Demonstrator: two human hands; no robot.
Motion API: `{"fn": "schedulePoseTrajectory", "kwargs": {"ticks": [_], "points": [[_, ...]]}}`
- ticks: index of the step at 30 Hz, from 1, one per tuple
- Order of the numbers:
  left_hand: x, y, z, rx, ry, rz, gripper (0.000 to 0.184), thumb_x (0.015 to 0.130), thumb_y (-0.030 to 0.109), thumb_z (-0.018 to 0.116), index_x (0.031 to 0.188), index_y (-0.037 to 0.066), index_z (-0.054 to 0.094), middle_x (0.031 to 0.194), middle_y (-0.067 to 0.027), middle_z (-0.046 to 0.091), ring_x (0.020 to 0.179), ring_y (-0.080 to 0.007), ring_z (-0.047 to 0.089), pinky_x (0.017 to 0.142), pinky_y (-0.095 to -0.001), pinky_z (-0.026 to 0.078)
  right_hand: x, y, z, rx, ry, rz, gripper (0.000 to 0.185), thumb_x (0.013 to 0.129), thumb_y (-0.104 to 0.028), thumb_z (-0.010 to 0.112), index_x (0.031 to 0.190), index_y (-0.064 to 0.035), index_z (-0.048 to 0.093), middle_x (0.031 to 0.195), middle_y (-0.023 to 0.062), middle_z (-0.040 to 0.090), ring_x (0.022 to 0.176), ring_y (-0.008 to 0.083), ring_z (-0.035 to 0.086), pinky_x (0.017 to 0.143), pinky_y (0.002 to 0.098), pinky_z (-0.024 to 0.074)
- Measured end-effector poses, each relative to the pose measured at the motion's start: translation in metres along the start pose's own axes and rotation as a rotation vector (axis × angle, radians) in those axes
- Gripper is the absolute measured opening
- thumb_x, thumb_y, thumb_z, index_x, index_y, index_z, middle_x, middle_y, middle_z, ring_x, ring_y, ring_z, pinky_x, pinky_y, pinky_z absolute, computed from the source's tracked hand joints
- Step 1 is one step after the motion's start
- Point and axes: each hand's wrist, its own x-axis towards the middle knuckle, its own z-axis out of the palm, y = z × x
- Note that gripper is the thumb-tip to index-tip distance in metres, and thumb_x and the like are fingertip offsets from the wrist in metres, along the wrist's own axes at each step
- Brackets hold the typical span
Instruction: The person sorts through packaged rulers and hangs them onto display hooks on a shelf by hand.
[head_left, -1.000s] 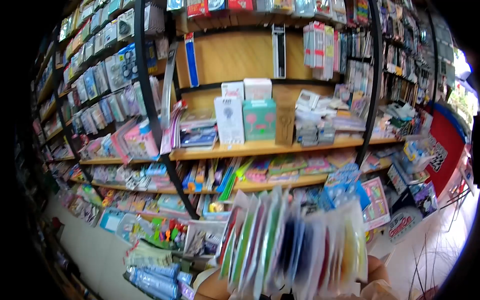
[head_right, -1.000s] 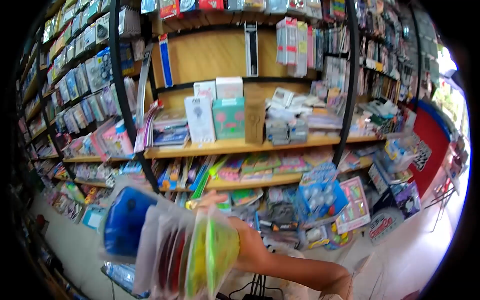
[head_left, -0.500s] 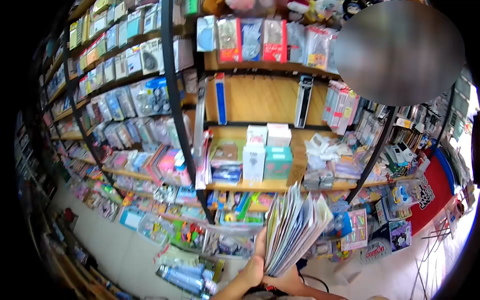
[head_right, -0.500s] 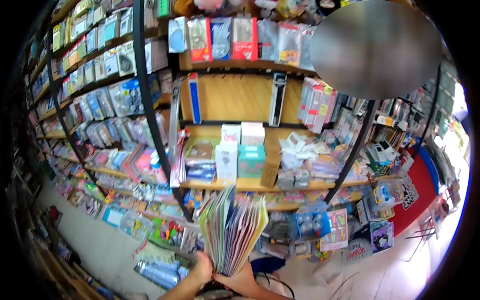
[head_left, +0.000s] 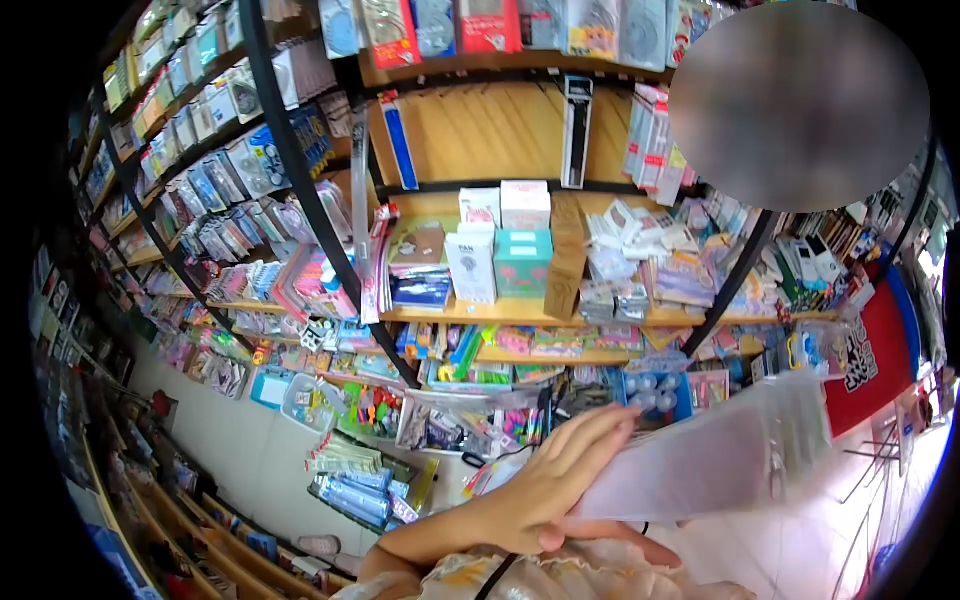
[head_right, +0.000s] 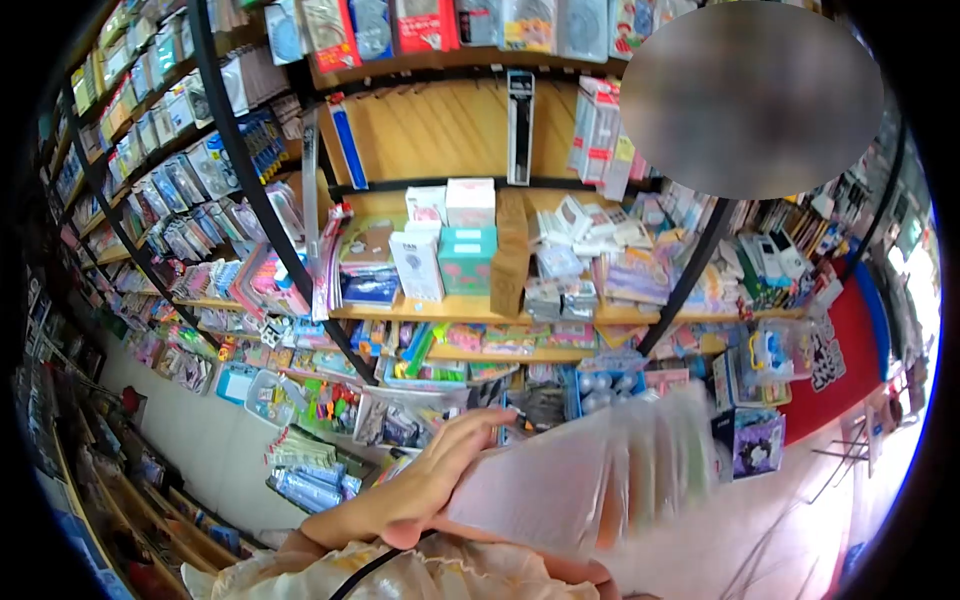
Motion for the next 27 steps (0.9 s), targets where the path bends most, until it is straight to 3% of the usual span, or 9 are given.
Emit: {"fn": "schedulePoseTrajectory", "kwargs": {"ticks": [3, 8, 10, 14, 15, 18, 21, 24, 27], "points": [[0.022, -0.039, 0.029, -0.091, 0.056, 0.053, 0.096, 0.057, 0.07, 0.014, 0.115, -0.006, 0.007, 0.119, -0.0218, 0.011, 0.109, -0.0344, 0.014, 0.087, -0.0418, 0.01, -0.001, 0.001, -0.034, -0.015, 0.04, -0.01, 0.07, 0.055, -0.022, 0.066, 0.106, 0.0013, 0.026, 0.101, 0.0091, 0.036, 0.094, 0.0174, 0.036, 0.079, 0.0295, 0.0303], [0.065, -0.057, 0.048, -0.856, 0.001, -0.023, 0.088, 0.056, 0.06, 0.045, 0.111, -0.005, 0.021, 0.114, -0.0191, 0.022, 0.107, -0.0285, 0.021, 0.088, -0.0366, 0.012, 0.004, -0.006, -0.075, -0.032, 0.131, -0.052, 0.069, 0.054, -0.021, 0.066, 0.106, 0.0008, 0.026, 0.101, 0.009, 0.037, 0.093, 0.0173, 0.037, 0.079, 0.0295, 0.0307], [0.079, -0.069, 0.056, -0.874, 0.037, 0.065, 0.082, 0.055, 0.053, 0.053, 0.108, -0.004, 0.027, 0.111, -0.0166, 0.027, 0.106, -0.0249, 0.023, 0.088, -0.0342, 0.014, 0.009, -0.003, -0.085, -0.019, 0.161, -0.082, 0.069, 0.054, -0.021, 0.066, 0.106, 0.0005, 0.027, 0.1, 0.009, 0.037, 0.093, 0.0173, 0.037, 0.079, 0.0295, 0.0309], [0.097, -0.078, 0.062, -0.465, -0.056, 0.042, 0.089, 0.056, 0.071, 0.02, 0.107, -0.001, 0.028, 0.107, -0.0199, 0.032, 0.103, -0.0271, 0.029, 0.085, -0.0381, 0.02, 0.02, 0.001, -0.099, 0.101, 0.246, -0.134, 0.069, 0.054, -0.02, 0.066, 0.106, 0.0001, 0.027, 0.1, 0.0089, 0.037, 0.093, 0.0172, 0.037, 0.078, 0.0295, 0.0312], [0.1, -0.066, 0.072, -0.544, 0.081, -0.157, 0.091, 0.056, 0.07, 0.007, 0.112, 0.0, 0.02, 0.108, -0.0197, 0.031, 0.102, -0.0265, 0.03, 0.086, -0.0366, 0.019, 0.022, 0.001, -0.101, 0.171, 0.277, -0.143, 0.068, 0.054, -0.02, 0.066, 0.106, 0.0, 0.027, 0.1, 0.0088, 0.037, 0.093, 0.0172, 0.037, 0.078, 0.0295, 0.0313], [0.104, -0.078, 0.088, -0.656, 0.249, -0.205, 0.082, 0.061, 0.067, 0.01, 0.117, 0.006, 0.006, 0.109, -0.018, 0.03, 0.103, -0.0246, 0.028, 0.087, -0.0349, 0.016, 0.03, -0.002, -0.103, 0.455, 0.389, -0.07, 0.065, 0.053, -0.015, 0.066, 0.105, -0.0012, 0.029, 0.097, 0.008, 0.039, 0.09, 0.017, 0.04, 0.077, 0.0291, 0.033], [0.098, -0.096, 0.092, -0.587, 0.275, -0.21, 0.073, 0.068, 0.059, 0.02, 0.117, 0.006, 0.009, 0.111, -0.0143, 0.028, 0.106, -0.0213, 0.024, 0.088, -0.0335, 0.014, 0.022, 0.011, -0.099, 0.64, 0.447, 0.157, 0.061, 0.053, -0.008, 0.064, 0.104, -0.0018, 0.03, 0.095, 0.0068, 0.041, 0.088, 0.0167, 0.042, 0.075, 0.0281, 0.0345], [0.089, -0.087, 0.088, -0.693, 0.458, -0.342, 0.055, 0.075, 0.036, 0.037, 0.114, 0.004, 0.017, 0.111, -0.0116, 0.027, 0.106, -0.0197, 0.022, 0.088, -0.0295, 0.016, 0.023, 0.011, -0.087, 0.685, 0.421, 0.185, 0.067, 0.054, -0.007, 0.063, 0.109, -0.0012, 0.025, 0.101, 0.0078, 0.038, 0.093, 0.0181, 0.039, 0.078, 0.0289, 0.0328], [0.069, -0.087, 0.062, -0.131, 0.317, -0.256, 0.043, 0.073, 0.02, 0.04, 0.109, 0.002, 0.025, 0.113, -0.0108, 0.022, 0.107, -0.0213, 0.02, 0.089, -0.0311, 0.014, 0.039, 0.014, -0.071, 0.531, 0.324, 0.055, 0.077, 0.053, -0.009, 0.064, 0.114, -0.0012, 0.017, 0.113, 0.0099, 0.025, 0.104, 0.0201, 0.029, 0.084, 0.0298, 0.0266]]}}
